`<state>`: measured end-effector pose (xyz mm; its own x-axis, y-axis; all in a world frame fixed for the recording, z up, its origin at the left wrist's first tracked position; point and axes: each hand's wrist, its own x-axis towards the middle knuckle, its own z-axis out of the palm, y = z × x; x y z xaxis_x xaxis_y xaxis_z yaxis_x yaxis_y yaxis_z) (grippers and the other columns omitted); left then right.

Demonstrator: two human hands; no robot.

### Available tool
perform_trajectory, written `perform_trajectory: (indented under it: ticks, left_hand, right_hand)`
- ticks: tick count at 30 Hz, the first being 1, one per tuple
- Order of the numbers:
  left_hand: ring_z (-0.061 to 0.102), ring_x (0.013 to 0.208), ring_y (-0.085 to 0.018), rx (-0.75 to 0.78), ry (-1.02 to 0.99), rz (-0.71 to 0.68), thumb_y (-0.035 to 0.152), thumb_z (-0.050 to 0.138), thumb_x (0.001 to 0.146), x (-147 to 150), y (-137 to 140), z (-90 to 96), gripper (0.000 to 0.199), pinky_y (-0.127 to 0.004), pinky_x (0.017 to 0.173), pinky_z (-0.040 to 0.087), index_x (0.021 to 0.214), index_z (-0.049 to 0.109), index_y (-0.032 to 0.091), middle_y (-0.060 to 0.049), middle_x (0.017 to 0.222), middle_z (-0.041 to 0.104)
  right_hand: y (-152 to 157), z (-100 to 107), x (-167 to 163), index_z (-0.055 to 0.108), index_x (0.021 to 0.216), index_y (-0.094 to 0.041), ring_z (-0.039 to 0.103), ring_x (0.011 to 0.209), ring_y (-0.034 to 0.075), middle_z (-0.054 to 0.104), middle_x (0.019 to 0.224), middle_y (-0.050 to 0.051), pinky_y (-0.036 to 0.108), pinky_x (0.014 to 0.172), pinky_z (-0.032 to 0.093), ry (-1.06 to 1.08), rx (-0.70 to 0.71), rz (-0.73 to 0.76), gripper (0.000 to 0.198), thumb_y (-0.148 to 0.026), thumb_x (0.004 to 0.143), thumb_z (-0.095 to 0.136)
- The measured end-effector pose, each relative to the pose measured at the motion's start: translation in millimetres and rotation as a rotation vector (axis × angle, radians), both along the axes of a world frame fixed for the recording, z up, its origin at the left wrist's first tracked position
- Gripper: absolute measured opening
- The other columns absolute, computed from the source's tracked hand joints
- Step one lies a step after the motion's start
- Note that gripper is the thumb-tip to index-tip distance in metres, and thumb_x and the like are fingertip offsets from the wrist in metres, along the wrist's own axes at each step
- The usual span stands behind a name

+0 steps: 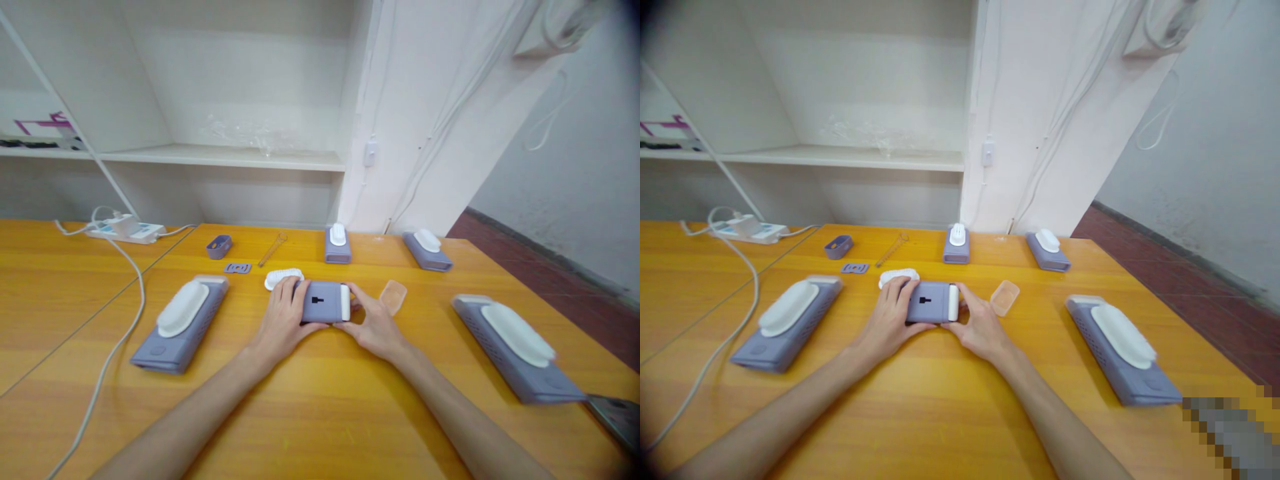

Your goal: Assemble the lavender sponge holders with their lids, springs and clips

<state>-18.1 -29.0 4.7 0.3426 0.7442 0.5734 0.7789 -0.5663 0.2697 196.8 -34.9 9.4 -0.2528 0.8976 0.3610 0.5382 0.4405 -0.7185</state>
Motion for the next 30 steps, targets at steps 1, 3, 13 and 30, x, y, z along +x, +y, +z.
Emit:
perform_trajectory:
  ticks: [1, 3, 13, 30]
  left_hand:
    - [0.038, 0.120, -0.033, -0.002, 0.000, 0.000, 0.055, 0.065, 0.069, -0.2, 0.2, -0.2, 0.077, -0.052, 0.100, 0.033, 0.129, 0.036, 0.017, -0.017, 0.127, 0.041]
    - [0.038, 0.120, -0.033, -0.005, -0.004, -0.003, 0.054, 0.065, 0.068, -0.4, 0.5, -0.1, 0.077, -0.053, 0.100, 0.033, 0.129, 0.036, 0.017, -0.017, 0.127, 0.041]
    - [0.040, 0.119, -0.033, -0.027, -0.055, -0.006, 0.055, 0.063, 0.071, 0.1, 1.5, 4.8, 0.074, -0.052, 0.099, 0.034, 0.130, 0.035, 0.020, -0.016, 0.126, 0.042]
    - [0.045, 0.113, -0.030, -0.018, -0.063, 0.000, 0.057, 0.060, 0.072, 0.7, -0.1, 9.2, 0.071, -0.050, 0.096, 0.037, 0.127, 0.038, 0.019, -0.015, 0.120, 0.047]
  right_hand:
    - [0.6, -1.9, 0.2, 0.042, 0.130, -0.022, 0.063, 0.088, 0.021, 0.066, 0.102, 0.006, 0.037, 0.082, 0.049, -0.001, -0.006, 0.001, 0.067, -0.030, 0.069, 0.071]
    - [1.9, -6.5, 0.5, 0.039, 0.133, -0.022, 0.062, 0.094, 0.023, 0.064, 0.109, 0.008, 0.040, 0.087, 0.048, 0.002, -0.017, 0.004, 0.070, -0.030, 0.070, 0.070]
    - [2.8, -12.3, -2.7, 0.029, 0.137, -0.025, 0.056, 0.108, 0.021, 0.053, 0.128, 0.008, 0.041, 0.096, 0.044, 0.081, -0.026, -0.008, 0.075, -0.033, 0.074, 0.068]
    - [-2.5, -0.3, 1.5, 0.058, 0.081, -0.020, 0.053, 0.089, 0.022, 0.059, 0.088, 0.007, 0.039, 0.083, 0.038, -0.170, 0.365, -0.452, 0.019, -0.026, 0.089, 0.042]
